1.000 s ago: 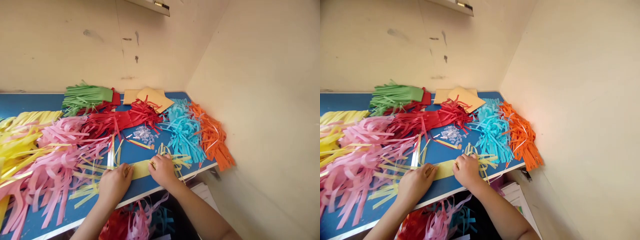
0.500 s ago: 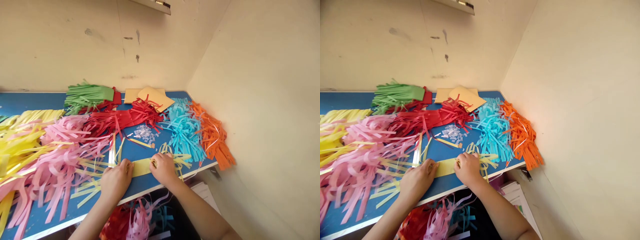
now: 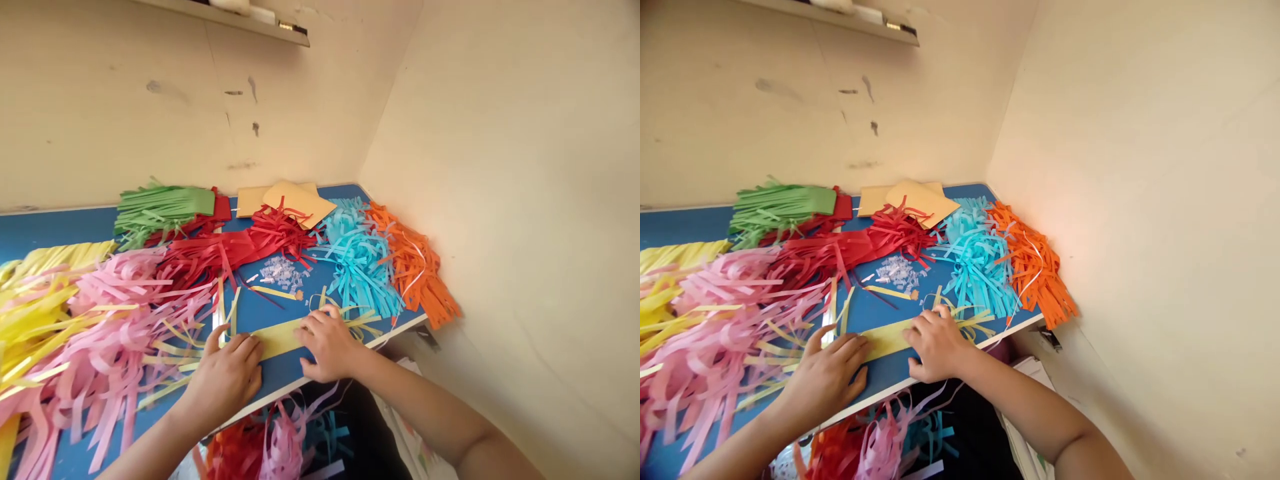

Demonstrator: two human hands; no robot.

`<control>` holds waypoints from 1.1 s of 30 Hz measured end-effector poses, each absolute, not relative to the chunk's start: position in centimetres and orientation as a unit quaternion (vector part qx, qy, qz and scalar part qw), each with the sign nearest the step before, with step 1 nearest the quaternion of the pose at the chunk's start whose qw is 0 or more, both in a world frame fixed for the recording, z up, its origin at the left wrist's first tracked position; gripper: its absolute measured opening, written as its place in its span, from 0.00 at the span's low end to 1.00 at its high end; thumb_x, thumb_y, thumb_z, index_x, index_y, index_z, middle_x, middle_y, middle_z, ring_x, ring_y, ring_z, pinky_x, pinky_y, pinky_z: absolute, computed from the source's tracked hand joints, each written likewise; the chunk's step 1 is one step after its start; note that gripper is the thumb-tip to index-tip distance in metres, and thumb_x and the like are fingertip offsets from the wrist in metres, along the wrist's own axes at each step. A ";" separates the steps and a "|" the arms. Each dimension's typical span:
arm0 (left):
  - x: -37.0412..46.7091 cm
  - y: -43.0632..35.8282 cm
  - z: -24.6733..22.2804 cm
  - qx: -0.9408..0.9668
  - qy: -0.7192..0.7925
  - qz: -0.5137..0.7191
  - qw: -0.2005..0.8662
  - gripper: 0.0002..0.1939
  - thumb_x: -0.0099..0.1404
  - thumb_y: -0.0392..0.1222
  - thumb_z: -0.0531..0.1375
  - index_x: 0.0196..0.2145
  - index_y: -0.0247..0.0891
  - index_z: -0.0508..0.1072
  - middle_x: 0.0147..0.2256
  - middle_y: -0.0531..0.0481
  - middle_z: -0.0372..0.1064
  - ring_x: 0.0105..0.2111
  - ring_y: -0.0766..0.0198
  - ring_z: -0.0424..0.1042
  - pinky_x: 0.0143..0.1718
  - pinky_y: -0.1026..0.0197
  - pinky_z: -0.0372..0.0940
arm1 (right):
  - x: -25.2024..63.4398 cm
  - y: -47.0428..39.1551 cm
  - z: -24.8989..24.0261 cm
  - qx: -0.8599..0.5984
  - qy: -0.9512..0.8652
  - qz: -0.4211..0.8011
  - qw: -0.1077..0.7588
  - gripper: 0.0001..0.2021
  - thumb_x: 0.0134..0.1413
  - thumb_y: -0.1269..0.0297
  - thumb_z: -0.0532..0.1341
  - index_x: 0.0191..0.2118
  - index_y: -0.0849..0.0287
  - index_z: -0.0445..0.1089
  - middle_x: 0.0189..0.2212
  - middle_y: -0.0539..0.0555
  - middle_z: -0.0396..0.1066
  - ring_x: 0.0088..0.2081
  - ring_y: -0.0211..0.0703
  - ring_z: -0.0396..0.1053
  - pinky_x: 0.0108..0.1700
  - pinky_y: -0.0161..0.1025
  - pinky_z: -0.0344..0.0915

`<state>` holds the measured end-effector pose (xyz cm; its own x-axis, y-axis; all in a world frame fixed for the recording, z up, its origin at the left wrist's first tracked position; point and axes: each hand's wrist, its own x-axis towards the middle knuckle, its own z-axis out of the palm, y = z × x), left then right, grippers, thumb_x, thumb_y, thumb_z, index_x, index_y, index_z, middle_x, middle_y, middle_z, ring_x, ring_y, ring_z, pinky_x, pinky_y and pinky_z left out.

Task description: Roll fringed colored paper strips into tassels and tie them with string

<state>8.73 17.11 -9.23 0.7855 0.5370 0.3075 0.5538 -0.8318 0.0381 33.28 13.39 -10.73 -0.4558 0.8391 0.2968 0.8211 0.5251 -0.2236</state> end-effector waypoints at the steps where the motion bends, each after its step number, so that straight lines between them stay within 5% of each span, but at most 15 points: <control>1: 8.8 17.1 -9.3 -0.942 -0.296 -0.152 0.035 0.11 0.64 0.34 0.52 0.37 0.39 0.75 0.37 0.48 0.77 0.40 0.54 0.74 0.59 0.38 0.49 | 33.4 13.3 -10.7 -0.483 -0.855 0.018 0.186 0.14 0.48 0.60 0.61 0.42 0.58 0.71 0.41 0.56 0.72 0.43 0.50 0.63 0.50 0.52 0.49; 7: 8.4 17.9 -10.1 -0.929 -0.312 -0.196 0.044 0.12 0.65 0.34 0.52 0.36 0.41 0.76 0.35 0.50 0.77 0.40 0.54 0.74 0.60 0.37 0.48 | 33.7 14.4 -11.4 -0.535 -0.816 0.062 0.208 0.05 0.49 0.71 0.59 0.32 0.57 0.71 0.35 0.51 0.75 0.42 0.45 0.65 0.48 0.48 0.47; 11: 8.0 18.4 -10.4 -0.928 -0.322 -0.184 0.023 0.09 0.63 0.39 0.56 0.38 0.42 0.75 0.37 0.49 0.77 0.42 0.51 0.73 0.56 0.38 0.50 | 33.7 14.9 -11.5 -0.529 -0.820 0.077 0.205 0.11 0.46 0.62 0.65 0.38 0.56 0.73 0.37 0.52 0.74 0.45 0.48 0.64 0.51 0.49 0.47; 14: 7.7 18.9 -10.8 -0.927 -0.322 -0.193 0.017 0.09 0.66 0.42 0.55 0.37 0.43 0.76 0.36 0.50 0.77 0.40 0.52 0.73 0.52 0.41 0.53 | 33.9 15.4 -11.6 -0.530 -0.821 0.078 0.200 0.09 0.55 0.55 0.65 0.36 0.54 0.75 0.38 0.51 0.75 0.46 0.47 0.64 0.50 0.50 0.45; 23: 7.8 20.7 -11.1 -0.907 -0.401 -0.118 -0.058 0.22 0.72 0.51 0.48 0.29 0.41 0.75 0.32 0.49 0.76 0.38 0.54 0.72 0.42 0.49 0.54 | 33.3 16.4 -11.2 -0.606 -0.760 0.134 0.195 0.14 0.63 0.55 0.62 0.29 0.55 0.76 0.32 0.48 0.76 0.44 0.43 0.63 0.47 0.45 0.47; 33: 8.6 21.4 -10.3 -0.907 -0.412 -0.081 -0.025 0.20 0.69 0.49 0.51 0.23 0.41 0.71 0.25 0.50 0.73 0.33 0.55 0.70 0.38 0.51 0.53 | 32.8 16.9 -11.4 -0.647 -0.744 0.087 0.140 0.15 0.59 0.56 0.63 0.24 0.57 0.72 0.28 0.51 0.72 0.41 0.46 0.62 0.44 0.45 0.48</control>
<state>8.64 21.44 -10.34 0.6475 0.7517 0.1254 0.7435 -0.6592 0.1124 32.76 16.94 -11.39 -0.1237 0.9878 0.0946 0.9390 0.1474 -0.3108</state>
